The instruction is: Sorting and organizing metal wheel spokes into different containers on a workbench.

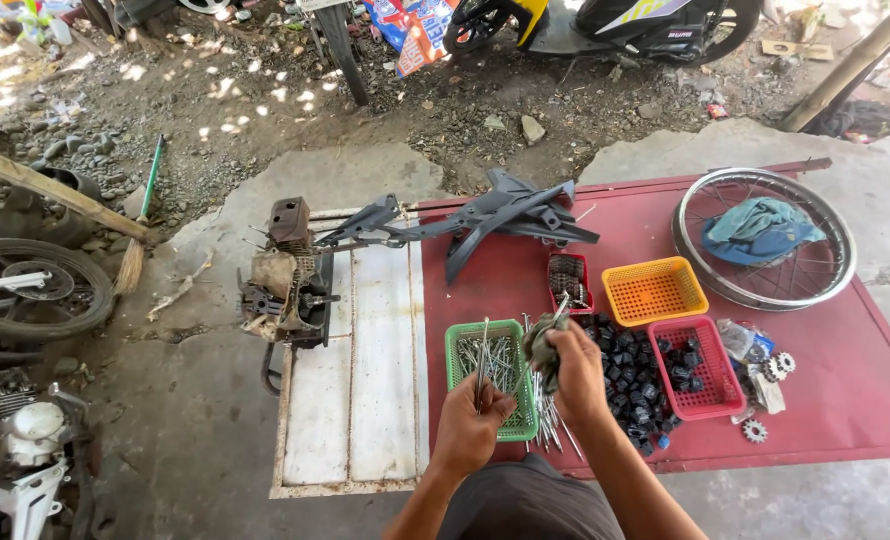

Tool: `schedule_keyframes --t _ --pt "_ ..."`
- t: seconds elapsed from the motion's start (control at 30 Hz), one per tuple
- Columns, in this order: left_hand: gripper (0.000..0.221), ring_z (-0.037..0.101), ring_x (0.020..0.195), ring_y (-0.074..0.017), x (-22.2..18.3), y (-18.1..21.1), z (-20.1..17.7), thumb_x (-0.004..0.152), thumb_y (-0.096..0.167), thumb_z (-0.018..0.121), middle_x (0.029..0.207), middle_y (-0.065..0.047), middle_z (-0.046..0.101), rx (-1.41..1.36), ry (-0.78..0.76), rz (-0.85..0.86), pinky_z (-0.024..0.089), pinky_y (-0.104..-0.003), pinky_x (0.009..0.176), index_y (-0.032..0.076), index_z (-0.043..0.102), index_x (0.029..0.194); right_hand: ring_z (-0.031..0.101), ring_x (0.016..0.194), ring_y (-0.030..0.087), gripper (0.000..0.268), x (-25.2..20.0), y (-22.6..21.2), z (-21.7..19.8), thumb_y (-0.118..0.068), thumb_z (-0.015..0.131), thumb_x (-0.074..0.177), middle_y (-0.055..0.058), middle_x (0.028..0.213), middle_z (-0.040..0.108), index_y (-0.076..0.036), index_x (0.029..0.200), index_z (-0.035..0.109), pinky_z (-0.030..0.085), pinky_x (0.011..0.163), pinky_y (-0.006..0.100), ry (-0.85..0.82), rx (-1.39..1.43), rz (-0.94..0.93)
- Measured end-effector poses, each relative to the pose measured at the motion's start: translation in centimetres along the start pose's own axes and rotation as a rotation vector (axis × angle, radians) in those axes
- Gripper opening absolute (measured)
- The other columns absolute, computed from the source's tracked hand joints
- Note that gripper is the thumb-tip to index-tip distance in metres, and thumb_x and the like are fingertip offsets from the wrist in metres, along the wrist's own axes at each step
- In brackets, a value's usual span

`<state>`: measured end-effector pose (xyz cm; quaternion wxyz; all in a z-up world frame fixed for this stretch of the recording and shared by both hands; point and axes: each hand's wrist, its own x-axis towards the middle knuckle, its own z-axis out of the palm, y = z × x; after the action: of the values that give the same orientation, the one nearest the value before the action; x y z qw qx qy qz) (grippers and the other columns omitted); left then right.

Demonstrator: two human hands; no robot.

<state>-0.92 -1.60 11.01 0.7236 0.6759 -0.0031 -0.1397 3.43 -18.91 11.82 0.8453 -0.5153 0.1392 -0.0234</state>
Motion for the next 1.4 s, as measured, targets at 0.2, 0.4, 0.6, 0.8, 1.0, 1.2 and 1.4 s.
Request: schedule_keyframes --t 0.2,0.4,0.6,0.8,1.0,1.2,1.4 --pt "0.034 0.037 0.06 -0.0095 1.8 -0.1 3.4 0.091 -0.013 0.064 0.072 0.001 0.044 0.068 0.033 0.099 0.037 -0.029 0.052 0.012 0.044 0.078 0.045 0.056 0.012 0.018 -4.1 -1.4 -0.6 -0.005 0.055 0.092 0.007 0.066 0.06 0.001 0.081 0.068 0.037 0.049 0.026 -0.043 -0.338 0.059" --pt "0.037 0.043 0.063 -0.0109 0.6 -1.1 6.5 0.093 -0.004 0.074 0.074 -0.001 0.052 -0.022 0.056 0.044 0.041 -0.025 0.058 0.013 0.044 0.079 0.046 0.049 0.013 0.033 -2.9 -4.9 -2.5 -0.009 0.054 0.092 0.01 0.07 0.065 -0.001 0.109 0.08 0.035 0.039 0.026 -0.051 -0.554 0.181" --pt "0.041 0.04 0.059 -0.0101 -1.3 -2.0 6.5 0.087 -0.007 0.076 0.074 -0.005 0.059 -0.117 0.101 -0.053 0.037 -0.025 0.053 0.013 0.042 0.077 0.054 0.076 0.017 0.031 3.1 -5.2 -4.1 -0.005 0.052 0.096 0.022 0.103 0.065 0.008 0.12 0.066 0.048 0.055 0.024 0.04 -0.141 0.183" --pt "0.042 0.043 0.059 -0.0119 -1.6 -1.6 4.8 0.088 -0.007 0.075 0.069 -0.003 0.057 -0.061 0.168 0.024 0.042 -0.027 0.059 0.013 0.04 0.076 0.056 0.074 0.017 0.027 1.5 -3.4 -0.4 -0.007 0.051 0.097 0.02 0.097 0.068 0.006 0.112 0.069 0.046 0.054 0.025 -0.077 -0.117 0.183" --pt "0.026 0.039 0.065 -0.014 -0.8 -0.1 0.1 0.082 -0.014 0.057 0.07 -0.002 0.046 0.107 0.256 0.14 0.039 -0.032 0.06 0.008 0.045 0.075 0.049 0.061 0.013 0.024 -3.4 0.5 2.7 -0.006 0.056 0.091 0.007 0.073 0.065 0.002 0.1 0.076 0.041 0.053 0.026 -0.25 -0.417 0.196" --pt "0.037 0.044 0.057 -0.0114 -1.7 0.7 -1.9 0.092 0.0 0.078 0.07 -0.002 0.053 0.073 0.063 -0.091 0.043 -0.026 0.052 0.014 0.047 0.077 0.06 0.076 0.022 0.015 -2.2 0.1 3.7 -0.01 0.061 0.093 0.015 0.104 0.077 0.0 0.091 0.073 0.05 0.067 0.039 -0.043 -0.461 0.311" --pt "0.046 0.043 0.055 -0.0107 -2.3 -0.3 -2.7 0.088 -0.006 0.076 0.071 -0.003 0.058 -0.018 -0.051 -0.07 0.039 -0.026 0.051 0.015 0.038 0.074 0.05 0.06 0.009 0.02 0.4 -1.3 2.2 -0.005 0.053 0.098 0.006 0.074 0.061 0.005 0.106 0.068 0.048 0.054 0.023 0.092 0.053 0.079"
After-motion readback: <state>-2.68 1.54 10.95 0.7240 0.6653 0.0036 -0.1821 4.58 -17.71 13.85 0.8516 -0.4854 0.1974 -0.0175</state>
